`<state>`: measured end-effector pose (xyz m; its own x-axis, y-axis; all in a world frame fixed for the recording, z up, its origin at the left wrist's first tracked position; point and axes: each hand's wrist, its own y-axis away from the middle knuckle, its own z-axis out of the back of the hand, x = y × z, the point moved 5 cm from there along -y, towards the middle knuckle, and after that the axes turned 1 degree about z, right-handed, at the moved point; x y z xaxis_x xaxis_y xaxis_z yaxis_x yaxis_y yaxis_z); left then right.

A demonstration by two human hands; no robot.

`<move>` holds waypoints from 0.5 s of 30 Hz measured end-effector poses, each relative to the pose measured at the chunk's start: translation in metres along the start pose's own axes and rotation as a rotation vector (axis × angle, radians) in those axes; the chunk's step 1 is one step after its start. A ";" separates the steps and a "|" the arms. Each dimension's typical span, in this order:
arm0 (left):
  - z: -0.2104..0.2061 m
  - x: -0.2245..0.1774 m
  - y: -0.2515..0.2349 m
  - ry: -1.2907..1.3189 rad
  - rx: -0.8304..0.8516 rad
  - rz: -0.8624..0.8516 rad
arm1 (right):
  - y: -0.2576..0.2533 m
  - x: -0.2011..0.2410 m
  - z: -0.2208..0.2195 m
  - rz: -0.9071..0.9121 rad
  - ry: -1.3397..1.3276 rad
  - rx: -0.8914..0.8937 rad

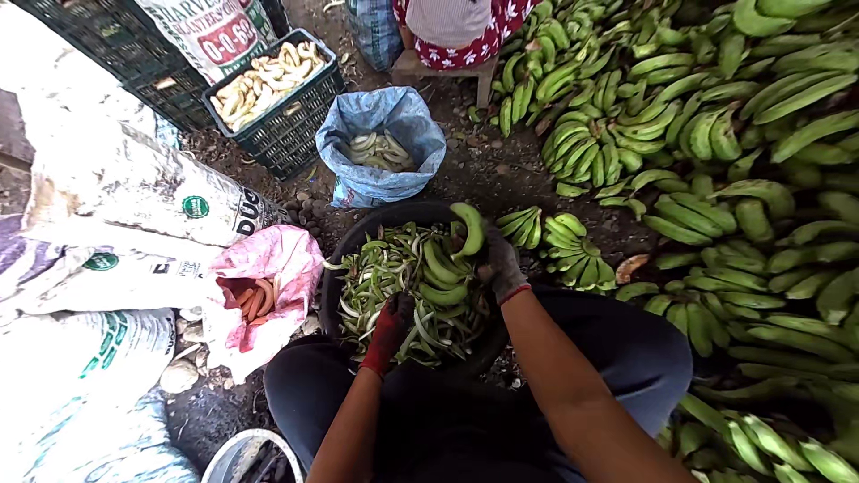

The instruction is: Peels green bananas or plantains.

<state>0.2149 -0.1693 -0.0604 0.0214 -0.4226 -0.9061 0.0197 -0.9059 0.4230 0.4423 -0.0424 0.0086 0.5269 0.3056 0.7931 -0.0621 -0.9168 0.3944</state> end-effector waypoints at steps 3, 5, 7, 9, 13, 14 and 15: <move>-0.002 -0.024 0.006 0.106 0.071 -0.117 | 0.019 0.022 -0.012 -0.018 -0.373 0.308; -0.006 -0.035 0.013 0.087 0.114 -0.156 | 0.023 0.026 -0.008 -0.005 -0.291 0.289; -0.015 -0.045 0.020 -0.004 0.148 -0.211 | 0.018 0.016 0.000 0.008 -0.176 0.092; -0.025 -0.049 0.025 -0.217 0.112 -0.320 | 0.016 0.000 0.006 -0.002 -0.155 -0.088; -0.042 -0.050 0.032 -0.640 0.074 -0.331 | 0.039 -0.034 0.011 -0.066 -0.175 -0.206; -0.046 -0.050 0.033 -0.683 0.085 -0.310 | 0.045 -0.042 0.013 -0.073 -0.158 -0.221; -0.049 -0.050 0.035 -0.710 0.099 -0.292 | 0.050 -0.048 0.014 -0.079 -0.129 -0.244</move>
<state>0.2640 -0.1787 0.0000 -0.6179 -0.0516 -0.7845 -0.1646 -0.9672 0.1933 0.4264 -0.1068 -0.0160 0.6406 0.3238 0.6962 -0.2105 -0.7979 0.5648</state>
